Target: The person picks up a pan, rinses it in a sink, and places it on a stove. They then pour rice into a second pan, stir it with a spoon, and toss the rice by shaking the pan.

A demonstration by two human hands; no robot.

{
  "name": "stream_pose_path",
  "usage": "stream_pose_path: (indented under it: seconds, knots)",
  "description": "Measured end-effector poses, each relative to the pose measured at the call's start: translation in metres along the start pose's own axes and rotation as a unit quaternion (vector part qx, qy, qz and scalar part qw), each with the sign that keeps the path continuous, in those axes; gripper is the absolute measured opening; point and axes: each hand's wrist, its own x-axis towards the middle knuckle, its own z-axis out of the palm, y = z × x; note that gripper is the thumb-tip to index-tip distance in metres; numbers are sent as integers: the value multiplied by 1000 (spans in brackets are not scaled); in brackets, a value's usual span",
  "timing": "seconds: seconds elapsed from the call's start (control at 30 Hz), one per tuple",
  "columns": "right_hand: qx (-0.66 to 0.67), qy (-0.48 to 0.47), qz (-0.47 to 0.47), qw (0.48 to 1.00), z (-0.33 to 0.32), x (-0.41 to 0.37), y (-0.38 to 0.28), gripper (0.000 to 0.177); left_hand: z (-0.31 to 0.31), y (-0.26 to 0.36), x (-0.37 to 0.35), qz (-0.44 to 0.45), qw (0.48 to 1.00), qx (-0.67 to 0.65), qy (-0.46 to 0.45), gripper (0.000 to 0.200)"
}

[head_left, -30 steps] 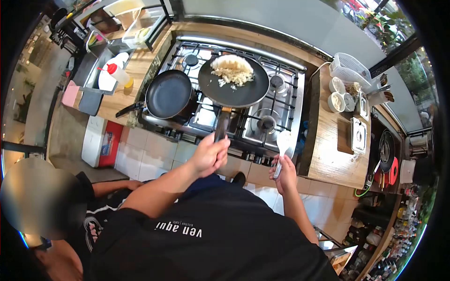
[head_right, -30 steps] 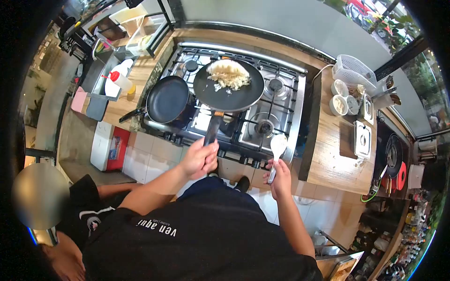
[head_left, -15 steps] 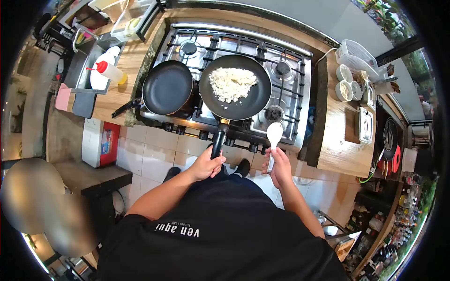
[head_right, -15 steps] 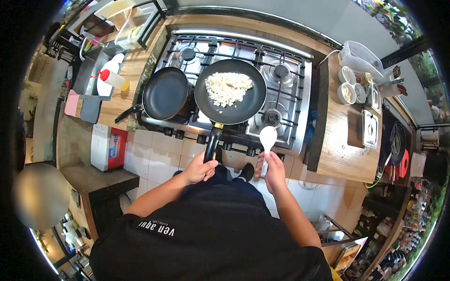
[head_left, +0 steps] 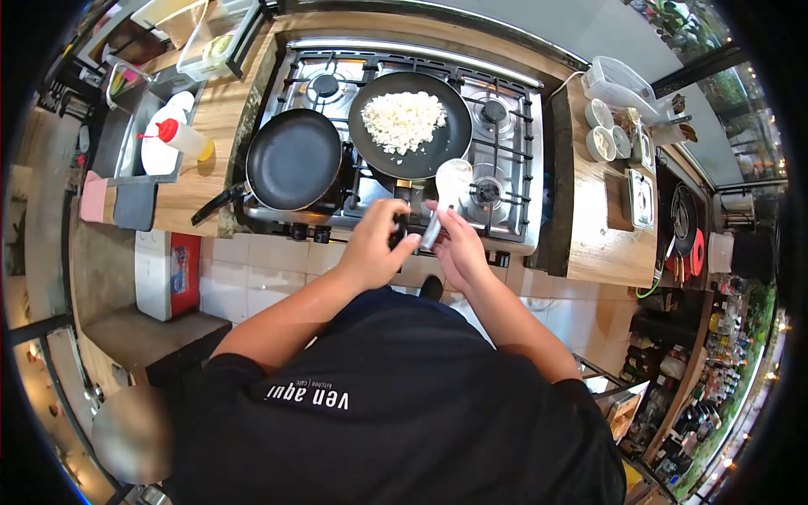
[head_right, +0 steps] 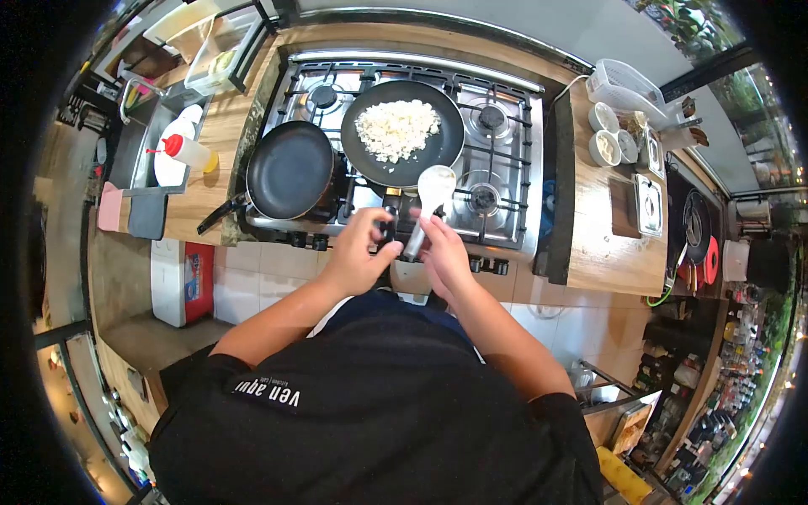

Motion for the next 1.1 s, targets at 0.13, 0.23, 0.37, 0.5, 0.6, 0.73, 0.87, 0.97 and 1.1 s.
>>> stream_pose_path:
  seconds: [0.13, 0.23, 0.37, 0.5, 0.6, 0.73, 0.87, 0.97, 1.1]
  knots:
    - [-24, -7, 2, 1000, 31, 22, 7, 35, 0, 3, 38, 64, 998, -21, -21, 38]
    - [-110, 0, -66, 992, 37, 19, 5, 34, -28, -17, 72, 23, 996, 82, 6, 32]
    - [-215, 11, -49, 975, -8, 23, 31, 42, -68, -27, 126, -56, 939, 323, -107, 18]
    - [-208, -46, 102, 972, -18, 18, 44, 51, -51, -54, 161, -40, 886, 411, -212, 21]
    - [-192, -168, 200, 946, -25, 32, 47, 27, -51, -41, 176, -47, 874, 424, -233, 19]
    - [-194, -228, 225, 927, -26, 44, 34, 16, -36, -46, 197, -34, 897, 400, -185, 20]
    - [-215, -319, 233, 893, -36, 69, 38, 25, -21, -37, 202, -71, 878, 432, -192, 20]
    - [-238, -361, 253, 865, -37, 77, 28, 30, -7, -9, 223, -89, 888, 424, -155, 21]
    - [-382, -441, 240, 776, -44, 93, 16, 35, 34, -46, 229, -118, 874, 440, -171, 21]
